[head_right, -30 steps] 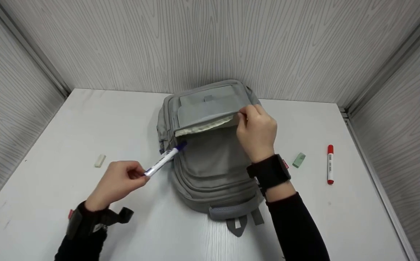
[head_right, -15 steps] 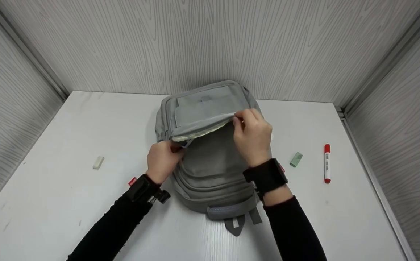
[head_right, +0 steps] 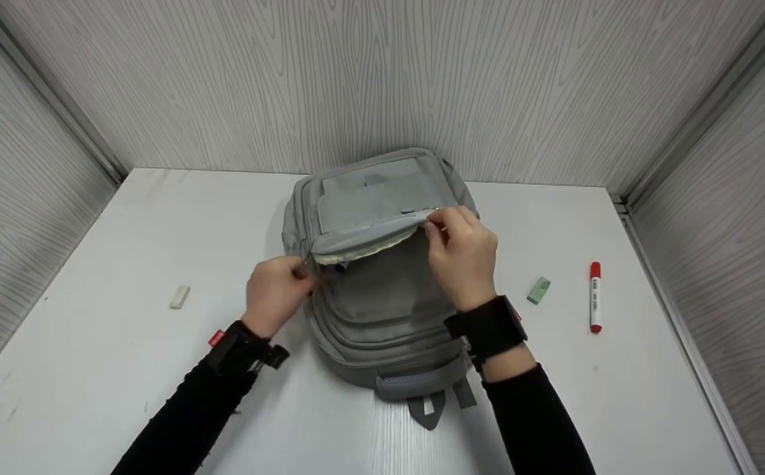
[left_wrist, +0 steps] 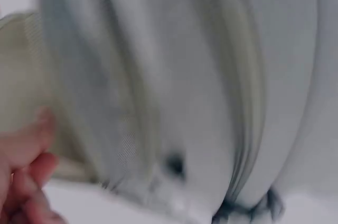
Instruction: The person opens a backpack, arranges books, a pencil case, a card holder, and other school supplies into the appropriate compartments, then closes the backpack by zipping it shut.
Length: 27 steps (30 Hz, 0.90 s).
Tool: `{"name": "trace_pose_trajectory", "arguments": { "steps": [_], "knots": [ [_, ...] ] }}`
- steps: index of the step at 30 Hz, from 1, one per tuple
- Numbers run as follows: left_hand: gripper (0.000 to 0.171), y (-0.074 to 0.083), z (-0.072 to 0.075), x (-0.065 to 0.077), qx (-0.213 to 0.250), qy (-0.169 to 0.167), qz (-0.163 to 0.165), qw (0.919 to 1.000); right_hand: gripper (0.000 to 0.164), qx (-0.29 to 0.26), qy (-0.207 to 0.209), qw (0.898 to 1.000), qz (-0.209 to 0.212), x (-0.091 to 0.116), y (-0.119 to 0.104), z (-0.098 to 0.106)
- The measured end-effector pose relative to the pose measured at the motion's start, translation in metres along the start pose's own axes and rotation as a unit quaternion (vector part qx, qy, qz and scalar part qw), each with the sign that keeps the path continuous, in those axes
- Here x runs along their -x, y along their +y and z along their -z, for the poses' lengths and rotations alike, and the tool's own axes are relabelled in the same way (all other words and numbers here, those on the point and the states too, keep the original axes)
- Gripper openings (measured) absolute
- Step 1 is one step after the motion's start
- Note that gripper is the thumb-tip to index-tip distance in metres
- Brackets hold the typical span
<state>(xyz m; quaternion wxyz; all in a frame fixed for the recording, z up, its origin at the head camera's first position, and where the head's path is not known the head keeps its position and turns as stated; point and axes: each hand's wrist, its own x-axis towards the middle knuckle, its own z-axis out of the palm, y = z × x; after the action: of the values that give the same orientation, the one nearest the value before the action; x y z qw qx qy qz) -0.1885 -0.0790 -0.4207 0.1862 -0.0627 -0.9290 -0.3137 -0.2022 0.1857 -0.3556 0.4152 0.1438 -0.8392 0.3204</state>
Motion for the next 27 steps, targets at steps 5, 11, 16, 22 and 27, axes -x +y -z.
{"name": "trace_pose_trajectory", "arguments": {
  "steps": [5, 11, 16, 22, 27],
  "knots": [
    [0.030, -0.047, 0.039, -0.001, -0.079, -0.017, 0.066, 0.9945, 0.005, -0.001, -0.001, 1.000, 0.000, 0.001, -0.001, 0.000],
    [0.033, -0.125, 0.074, 0.002, -0.142, -0.103, 0.191, 0.9658, 0.006, -0.002, 0.004, 1.000, 0.000, 0.003, 0.000, 0.001],
    [0.044, -0.166, 0.086, 0.012, -0.144, -0.167, 0.272, 0.9366, 0.006, 0.003, -0.003, 1.000, -0.001, 0.004, 0.001, 0.001],
    [0.029, -0.183, 0.085, 0.018, -0.157, -0.141, 0.291, 0.9332, 0.005, -0.001, -0.013, 1.000, -0.006, 0.004, -0.001, 0.002],
    [0.025, -0.186, 0.084, 0.015, -0.153, -0.131, 0.300, 0.9325, 0.005, -0.002, -0.017, 1.000, -0.004, 0.004, 0.000, 0.000]
  ]
}}
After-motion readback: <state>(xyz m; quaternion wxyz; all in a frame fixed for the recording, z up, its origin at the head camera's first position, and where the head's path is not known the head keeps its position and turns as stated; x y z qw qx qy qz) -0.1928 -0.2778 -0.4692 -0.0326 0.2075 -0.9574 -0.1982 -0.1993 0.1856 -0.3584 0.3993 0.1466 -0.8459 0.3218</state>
